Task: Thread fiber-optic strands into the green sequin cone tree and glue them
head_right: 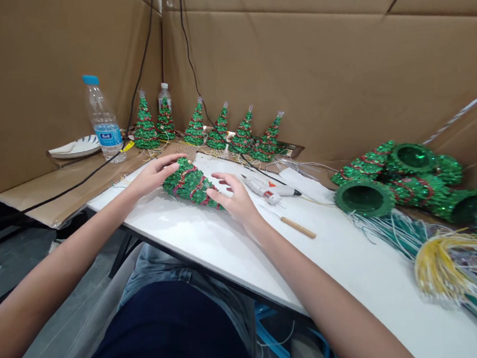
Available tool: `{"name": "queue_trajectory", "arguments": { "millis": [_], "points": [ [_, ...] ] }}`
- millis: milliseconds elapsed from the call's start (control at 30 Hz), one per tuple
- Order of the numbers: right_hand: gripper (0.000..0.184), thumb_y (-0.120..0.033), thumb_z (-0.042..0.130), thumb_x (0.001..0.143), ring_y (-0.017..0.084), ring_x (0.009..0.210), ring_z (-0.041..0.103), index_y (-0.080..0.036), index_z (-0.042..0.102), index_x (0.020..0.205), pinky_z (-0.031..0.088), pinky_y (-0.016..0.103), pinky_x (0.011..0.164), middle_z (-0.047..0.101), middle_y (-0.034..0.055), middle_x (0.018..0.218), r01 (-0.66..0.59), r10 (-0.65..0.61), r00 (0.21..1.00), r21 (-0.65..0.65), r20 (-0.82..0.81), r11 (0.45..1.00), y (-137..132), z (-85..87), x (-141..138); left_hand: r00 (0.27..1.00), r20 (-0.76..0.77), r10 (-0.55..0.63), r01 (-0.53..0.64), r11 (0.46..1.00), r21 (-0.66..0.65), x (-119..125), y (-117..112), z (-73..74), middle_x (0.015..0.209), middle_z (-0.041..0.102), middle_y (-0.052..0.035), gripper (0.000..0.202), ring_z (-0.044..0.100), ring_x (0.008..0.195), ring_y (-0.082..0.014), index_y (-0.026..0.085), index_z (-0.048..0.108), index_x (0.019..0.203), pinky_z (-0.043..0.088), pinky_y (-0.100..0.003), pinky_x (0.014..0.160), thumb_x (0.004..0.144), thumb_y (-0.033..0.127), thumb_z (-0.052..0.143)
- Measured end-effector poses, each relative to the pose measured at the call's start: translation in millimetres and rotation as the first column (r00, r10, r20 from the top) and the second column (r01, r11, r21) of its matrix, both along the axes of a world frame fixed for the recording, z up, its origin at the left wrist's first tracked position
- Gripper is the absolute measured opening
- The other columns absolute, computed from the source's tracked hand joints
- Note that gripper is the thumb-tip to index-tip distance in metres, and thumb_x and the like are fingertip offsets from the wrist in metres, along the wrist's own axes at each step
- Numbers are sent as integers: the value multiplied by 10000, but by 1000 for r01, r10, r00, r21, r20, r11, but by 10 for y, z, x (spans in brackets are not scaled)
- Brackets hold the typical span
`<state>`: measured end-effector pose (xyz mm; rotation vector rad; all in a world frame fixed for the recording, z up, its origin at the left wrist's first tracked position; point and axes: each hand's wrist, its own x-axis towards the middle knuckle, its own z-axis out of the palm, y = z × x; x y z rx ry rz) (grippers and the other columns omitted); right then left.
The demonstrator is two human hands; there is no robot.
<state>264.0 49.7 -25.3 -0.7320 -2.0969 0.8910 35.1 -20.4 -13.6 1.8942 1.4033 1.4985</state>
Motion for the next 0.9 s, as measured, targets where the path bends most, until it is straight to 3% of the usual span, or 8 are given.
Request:
{"name": "queue_trajectory", "arguments": {
  "millis": [100,167,400,900],
  "points": [
    [558,-451,668,748,235,1121,572,-205,550,1234,450,418,957,532,118,1348,-74,74,997,-135,-3,988,10,-16,-4,1000,-4,13,-13,1000,12,-1,3,-5,1301,604,-105,479,560,1165,-234,168,602,1242,395,-362,1019,866,450,516],
    [583,-474,685,735,235,1101,592,-209,562,1239,476,407,939,559,114,1324,-108,107,994,-159,-13,981,14,-24,-12,1000,-8,21,-21,1000,22,-2,8,-10,1301,604,-110,483,548,1182,-236,157,606,1240,378,-362,1037,864,448,516],
    [561,-499,702,720,257,1082,612,-198,638,1188,505,415,925,648,93,1216,-130,128,991,-138,-22,982,-6,-8,-20,1000,13,1,-1,1000,7,3,19,-4,1287,618,-96,468,557,1179,-240,166,609,1239,403,-367,1025,868,434,515],
    [640,-502,712,711,286,997,657,-171,616,1250,512,451,918,632,69,1246,-112,107,994,-171,-37,979,-35,-29,-37,1000,14,24,-23,1000,-7,8,15,7,1306,604,-113,520,557,1196,-268,143,609,1254,414,-370,1025,852,465,542]
  ]
}}
